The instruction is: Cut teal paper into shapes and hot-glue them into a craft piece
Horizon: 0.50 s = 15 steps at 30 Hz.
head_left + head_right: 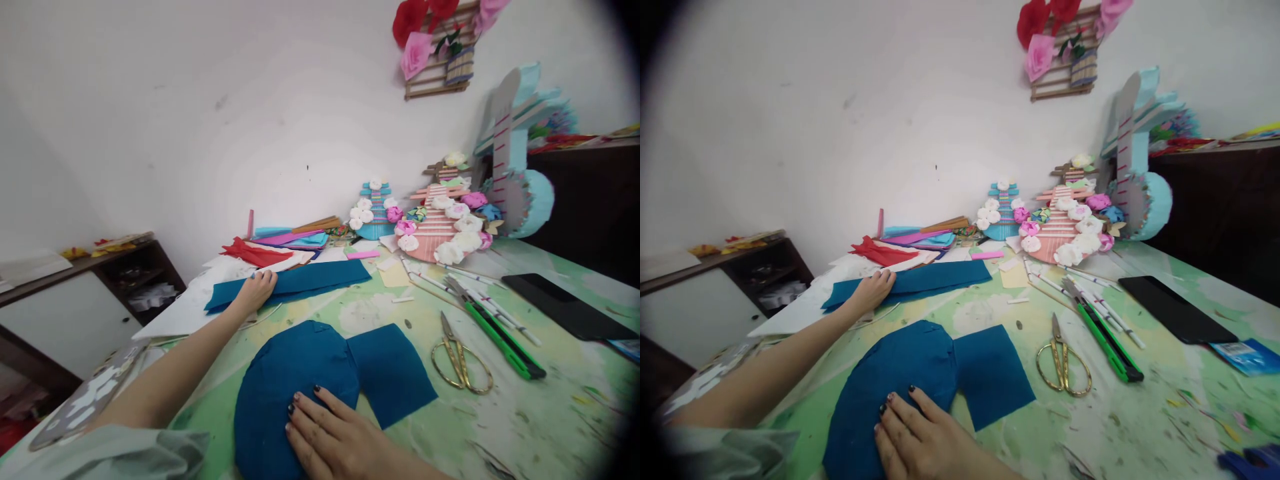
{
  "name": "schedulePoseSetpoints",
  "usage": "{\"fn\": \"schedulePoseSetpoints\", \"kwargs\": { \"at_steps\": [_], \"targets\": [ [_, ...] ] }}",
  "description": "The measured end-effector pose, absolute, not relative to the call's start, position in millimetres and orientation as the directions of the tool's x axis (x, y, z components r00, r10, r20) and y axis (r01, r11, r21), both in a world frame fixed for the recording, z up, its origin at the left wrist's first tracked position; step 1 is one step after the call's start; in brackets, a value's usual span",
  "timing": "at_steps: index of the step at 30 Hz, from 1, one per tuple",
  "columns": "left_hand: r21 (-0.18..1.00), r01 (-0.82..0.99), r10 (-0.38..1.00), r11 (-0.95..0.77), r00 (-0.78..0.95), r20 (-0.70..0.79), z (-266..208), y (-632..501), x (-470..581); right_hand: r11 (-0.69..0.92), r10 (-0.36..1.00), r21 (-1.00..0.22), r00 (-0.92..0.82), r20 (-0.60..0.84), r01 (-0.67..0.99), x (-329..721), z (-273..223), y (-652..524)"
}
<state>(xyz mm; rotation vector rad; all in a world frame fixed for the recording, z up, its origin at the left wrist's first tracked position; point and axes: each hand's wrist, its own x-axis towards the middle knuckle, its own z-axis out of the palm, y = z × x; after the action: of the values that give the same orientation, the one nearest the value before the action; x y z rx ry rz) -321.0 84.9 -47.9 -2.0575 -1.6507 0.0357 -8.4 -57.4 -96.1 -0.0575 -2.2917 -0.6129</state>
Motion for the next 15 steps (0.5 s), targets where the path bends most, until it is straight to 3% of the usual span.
{"fn": "schedulePoseSetpoints", "kwargs": {
  "at_steps": [6, 10, 15],
  "targets": [
    [-0.215, 0.908, 0.904, -0.359, 0.396, 0.163, -36, 119, -296, 0.897, -0.136, 0.371, -0.648, 0.750, 0.241, -18, -111, -57],
    [-0.105, 0.951, 0.938, -0.289, 0.303, 0.165, -36, 169, -274, 0.902, -0.103, 0.364, -0.703, 0.703, 0.231, -19, -115, -58],
    [-0.014, 0.977, 0.976, -0.211, 0.212, 0.049, -41, 215, -254, 0.907, -0.086, 0.342, -0.688, 0.720, 0.244, -20, -123, -56]
  ]
}}
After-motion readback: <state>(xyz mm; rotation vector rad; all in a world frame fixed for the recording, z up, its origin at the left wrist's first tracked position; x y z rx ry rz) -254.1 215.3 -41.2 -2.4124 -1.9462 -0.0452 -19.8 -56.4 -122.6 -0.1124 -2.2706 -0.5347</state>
